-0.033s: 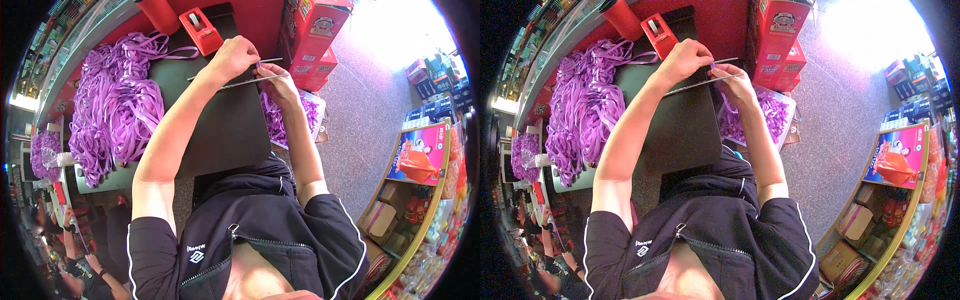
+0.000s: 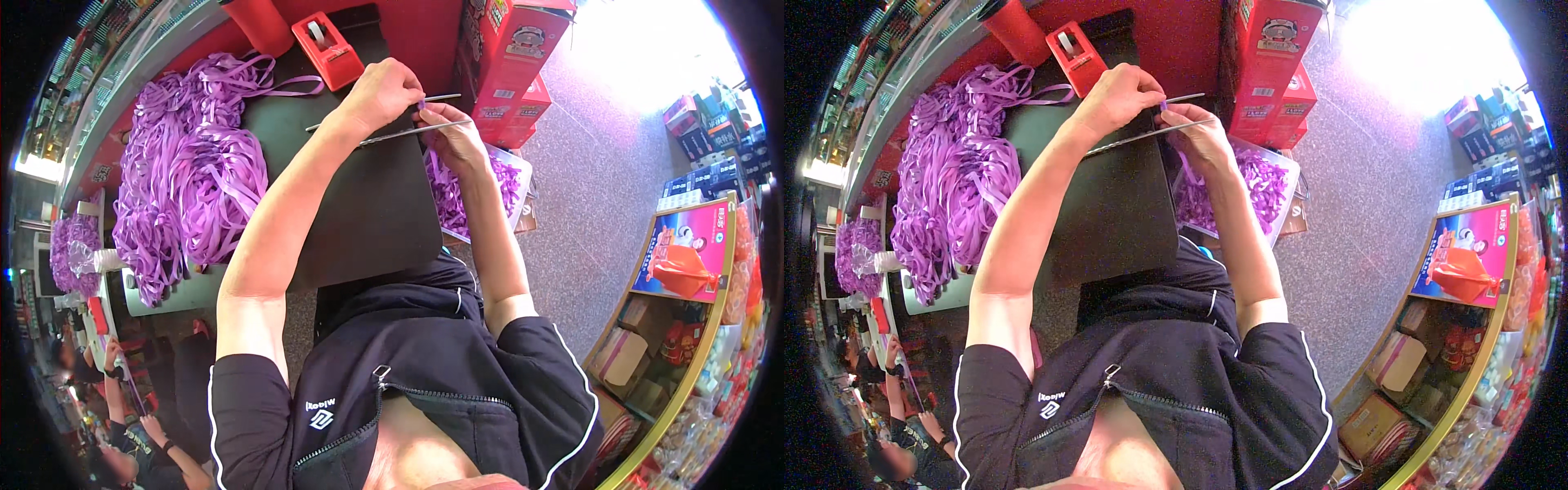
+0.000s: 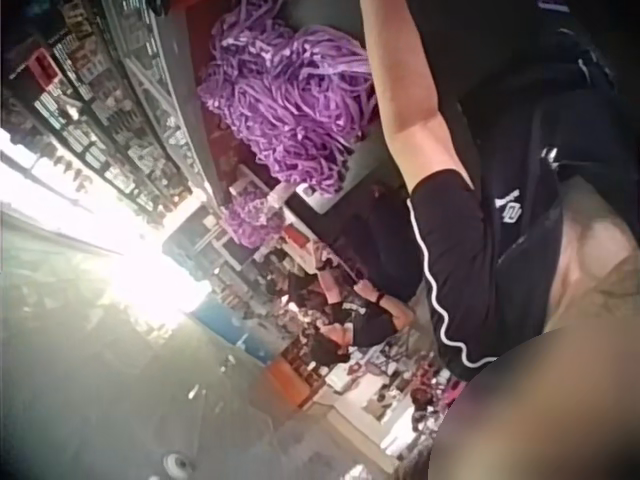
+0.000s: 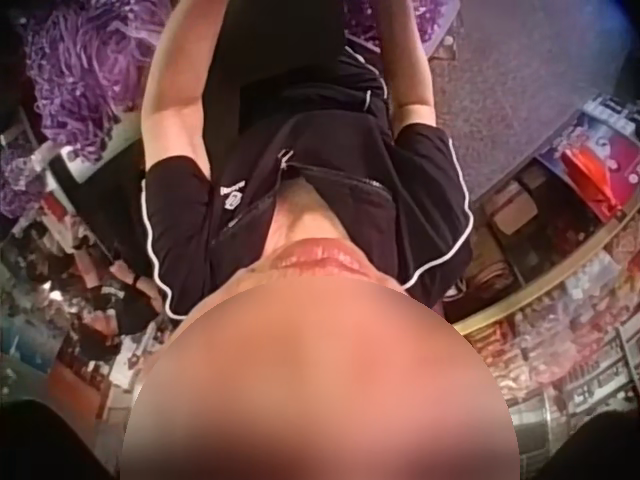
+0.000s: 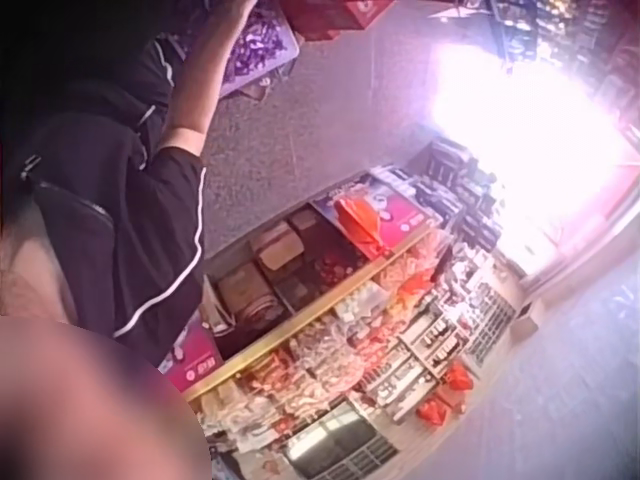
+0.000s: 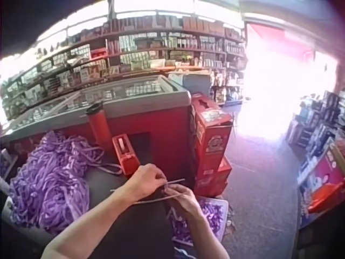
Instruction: Wrapping purple ribbon around metal rods and securing with tape to create decorative elements.
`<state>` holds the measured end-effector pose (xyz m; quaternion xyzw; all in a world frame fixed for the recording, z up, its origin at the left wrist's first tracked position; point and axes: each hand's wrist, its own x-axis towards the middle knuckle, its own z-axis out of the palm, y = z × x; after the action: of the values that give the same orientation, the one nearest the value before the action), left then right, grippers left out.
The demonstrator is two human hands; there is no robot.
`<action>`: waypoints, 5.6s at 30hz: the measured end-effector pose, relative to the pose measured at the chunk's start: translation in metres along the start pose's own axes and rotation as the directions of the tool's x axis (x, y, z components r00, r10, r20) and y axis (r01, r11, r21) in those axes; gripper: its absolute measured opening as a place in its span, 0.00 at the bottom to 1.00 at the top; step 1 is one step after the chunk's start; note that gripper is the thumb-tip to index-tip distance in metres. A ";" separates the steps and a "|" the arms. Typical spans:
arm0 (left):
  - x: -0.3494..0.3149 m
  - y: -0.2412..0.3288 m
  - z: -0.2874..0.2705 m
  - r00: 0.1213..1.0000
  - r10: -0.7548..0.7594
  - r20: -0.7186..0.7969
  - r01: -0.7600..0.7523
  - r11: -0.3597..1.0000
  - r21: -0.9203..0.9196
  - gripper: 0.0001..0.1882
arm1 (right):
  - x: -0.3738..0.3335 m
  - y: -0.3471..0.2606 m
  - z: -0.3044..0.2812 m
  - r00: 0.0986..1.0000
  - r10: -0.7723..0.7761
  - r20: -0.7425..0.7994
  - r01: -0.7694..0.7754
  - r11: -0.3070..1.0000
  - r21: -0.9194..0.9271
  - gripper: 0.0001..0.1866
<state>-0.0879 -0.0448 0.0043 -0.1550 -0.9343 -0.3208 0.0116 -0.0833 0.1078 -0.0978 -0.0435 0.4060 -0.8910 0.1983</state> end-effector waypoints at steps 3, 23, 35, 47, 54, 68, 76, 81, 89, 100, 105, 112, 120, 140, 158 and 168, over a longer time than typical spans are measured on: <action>0.003 -0.006 0.007 1.000 0.031 -0.007 -0.031 0.999 -0.011 0.13 | -0.001 0.001 -0.003 1.000 -0.013 0.006 0.013 1.000 -0.024 0.09; -0.001 -0.012 0.027 0.981 -0.147 -0.128 0.146 0.989 -0.020 0.13 | 0.010 0.016 -0.070 0.956 -0.244 0.166 0.270 0.496 -0.825 0.13; -0.009 -0.018 0.038 0.966 -0.099 -0.237 0.087 0.994 -0.060 0.14 | -0.031 0.163 -0.180 0.965 -0.207 -0.160 -0.003 0.602 -0.798 0.12; -0.009 -0.021 0.041 0.935 0.086 -0.344 -0.073 0.996 0.050 0.10 | -0.038 0.137 -0.146 0.899 -0.402 -0.175 0.199 0.729 -0.654 0.11; -0.010 -0.019 0.042 0.946 0.021 -0.323 -0.024 1.000 -0.007 0.11 | -0.013 0.102 -0.122 0.942 -0.190 -0.276 0.190 0.981 -0.025 0.13; -0.008 -0.026 0.038 0.967 0.004 -0.254 -0.002 1.000 0.006 0.16 | -0.047 0.169 -0.173 0.852 -0.524 -0.014 0.194 0.339 -0.920 0.12; -0.008 -0.025 0.038 0.970 -0.032 -0.242 0.037 0.999 0.014 0.16 | -0.077 0.158 -0.162 0.814 -0.564 0.137 0.267 0.155 -0.951 0.08; -0.005 -0.024 0.037 0.977 -0.061 -0.207 0.060 0.998 -0.011 0.15 | -0.097 0.152 -0.165 0.783 -0.509 0.357 0.430 0.030 -0.902 0.08; -0.008 -0.005 0.025 0.986 -0.129 -0.107 0.113 0.984 -0.141 0.10 | -0.183 0.127 -0.143 0.902 -0.400 0.161 0.284 0.268 -0.921 0.07; 0.003 -0.041 0.041 0.950 0.025 -0.311 0.008 0.994 0.105 0.12 | -0.262 0.017 -0.038 0.664 -0.609 0.434 0.587 0.066 -0.807 0.02; 0.004 -0.043 0.048 0.944 0.022 -0.328 0.007 0.996 0.086 0.11 | -0.257 0.004 -0.028 0.729 -0.527 0.437 0.587 0.152 -0.795 0.07; 0.005 -0.043 0.048 0.949 0.022 -0.314 0.006 0.996 0.088 0.12 | -0.265 0.040 -0.049 0.892 -0.451 0.044 0.315 0.548 -0.775 0.18; 0.006 -0.044 0.047 0.954 0.004 -0.299 0.021 0.997 0.078 0.12 | -0.257 0.032 -0.045 0.815 -0.468 0.342 0.332 -0.108 -0.937 0.17; 0.005 -0.044 0.048 0.952 -0.007 -0.305 0.036 0.995 0.089 0.12 | -0.260 0.048 -0.052 0.769 -0.519 0.372 0.396 -0.071 -0.916 0.12; -0.003 -0.044 0.044 0.937 0.002 -0.350 0.039 0.993 0.112 0.12 | -0.177 -0.079 0.057 0.297 -0.757 0.582 0.913 0.047 -0.406 0.07; -0.002 -0.033 0.044 0.955 -0.043 -0.295 0.076 0.992 0.103 0.10 | -0.118 -0.133 0.101 0.691 -0.519 0.504 0.715 0.592 -0.371 0.23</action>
<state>-0.0920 -0.0431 -0.0505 -0.0769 -0.9433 -0.2867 0.1485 0.0065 0.1604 0.0780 -0.3924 0.5570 -0.7273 -0.0823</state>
